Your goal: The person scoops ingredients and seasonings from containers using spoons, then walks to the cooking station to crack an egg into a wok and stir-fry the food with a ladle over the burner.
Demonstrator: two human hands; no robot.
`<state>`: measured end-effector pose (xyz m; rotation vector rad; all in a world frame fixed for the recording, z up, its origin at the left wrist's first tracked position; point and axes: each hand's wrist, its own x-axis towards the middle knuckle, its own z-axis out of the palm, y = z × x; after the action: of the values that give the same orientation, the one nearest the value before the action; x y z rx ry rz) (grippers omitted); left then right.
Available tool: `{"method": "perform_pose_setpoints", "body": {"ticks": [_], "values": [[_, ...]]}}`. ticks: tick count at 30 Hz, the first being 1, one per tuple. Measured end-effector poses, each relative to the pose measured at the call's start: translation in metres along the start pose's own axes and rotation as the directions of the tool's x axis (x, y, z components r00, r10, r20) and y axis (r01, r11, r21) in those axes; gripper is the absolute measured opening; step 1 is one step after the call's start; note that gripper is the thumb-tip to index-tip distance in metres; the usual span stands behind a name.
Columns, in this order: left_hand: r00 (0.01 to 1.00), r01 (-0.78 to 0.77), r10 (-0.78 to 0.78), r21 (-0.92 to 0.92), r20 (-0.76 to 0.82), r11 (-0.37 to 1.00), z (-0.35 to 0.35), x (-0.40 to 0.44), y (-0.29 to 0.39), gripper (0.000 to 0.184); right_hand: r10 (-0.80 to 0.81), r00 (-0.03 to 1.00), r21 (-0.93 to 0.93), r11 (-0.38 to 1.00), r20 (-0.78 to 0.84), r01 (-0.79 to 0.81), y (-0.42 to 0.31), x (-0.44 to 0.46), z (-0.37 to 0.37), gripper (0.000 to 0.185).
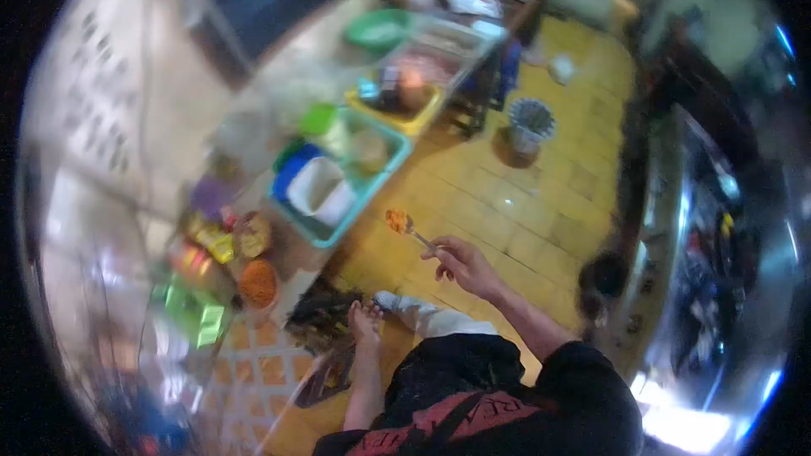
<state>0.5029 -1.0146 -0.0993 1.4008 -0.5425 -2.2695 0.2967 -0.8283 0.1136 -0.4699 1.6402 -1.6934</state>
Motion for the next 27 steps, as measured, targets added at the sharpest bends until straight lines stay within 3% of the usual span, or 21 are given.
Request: {"method": "perform_pose_setpoints", "body": {"ticks": [1,2,4,5,8,10,14,16,19,21,22,24,26,27], "values": [[0.991,0.121,-0.114,-0.105,0.074,0.987,0.005,-0.007,-0.020,0.031,0.014,0.997,0.069,0.998,-0.077,-0.009,0.000,-0.019,-0.024,0.021],[0.979,0.164,-0.156,-0.053,0.130,0.985,0.021,-0.015,-0.040,0.031,-0.008,0.987,0.063,0.998,-0.159,0.018,0.000,-0.037,-0.051,0.021],[0.987,0.151,-0.158,0.237,0.008,0.960,0.049,-0.038,-0.071,0.032,0.172,0.902,0.114,0.984,-0.397,-0.138,0.008,-0.070,-0.099,0.021],[0.979,0.182,-0.201,0.307,0.033,0.934,0.051,-0.043,-0.084,0.032,0.182,0.865,0.147,0.981,-0.468,-0.126,0.017,-0.091,-0.120,0.021],[0.907,0.235,-0.368,0.479,0.203,0.846,0.068,-0.048,-0.115,0.031,0.097,0.733,0.198,0.979,-0.673,0.052,0.014,-0.149,-0.179,0.020],[0.939,0.246,-0.338,0.558,0.066,0.793,0.076,-0.027,-0.137,0.031,0.101,0.558,0.269,0.936,-0.824,0.229,0.011,-0.175,-0.214,0.022],[0.912,0.210,-0.394,0.692,0.117,0.691,0.125,-0.043,-0.161,0.032,0.169,0.254,0.238,0.932,-0.952,0.273,0.002,-0.259,-0.297,0.022],[0.942,0.193,-0.333,0.730,0.051,0.656,0.160,-0.042,-0.181,0.030,0.164,0.172,0.230,0.838,-0.971,0.494,0.005,-0.303,-0.339,0.020],[0.940,0.122,-0.322,0.771,0.112,0.625,0.213,-0.032,-0.231,0.031,0.182,-0.011,0.145,0.814,-0.983,0.562,0.006,-0.368,-0.408,0.019],[0.893,0.156,-0.430,0.806,0.132,0.571,0.250,-0.012,-0.269,0.029,0.210,-0.189,0.092,0.865,-0.959,0.493,0.022,-0.417,-0.456,0.018],[0.849,0.209,-0.514,0.813,0.126,0.544,0.261,-0.013,-0.292,0.028,0.213,-0.214,0.084,0.867,-0.953,0.491,0.033,-0.446,-0.484,0.018],[0.839,0.115,-0.517,0.875,0.168,0.470,0.288,-0.044,-0.325,0.029,0.245,-0.325,0.106,0.915,-0.913,0.390,0.075,-0.498,-0.523,0.016],[0.821,0.022,-0.527,0.910,0.219,0.413,0.333,-0.084,-0.355,0.030,0.281,-0.453,0.225,0.959,-0.846,0.173,0.105,-0.545,-0.554,0.017],[0.793,0.032,-0.578,0.933,0.195,0.359,0.354,-0.107,-0.368,0.033,0.112,-0.535,0.211,0.969,-0.838,-0.128,0.117,-0.565,-0.564,0.019]]}}
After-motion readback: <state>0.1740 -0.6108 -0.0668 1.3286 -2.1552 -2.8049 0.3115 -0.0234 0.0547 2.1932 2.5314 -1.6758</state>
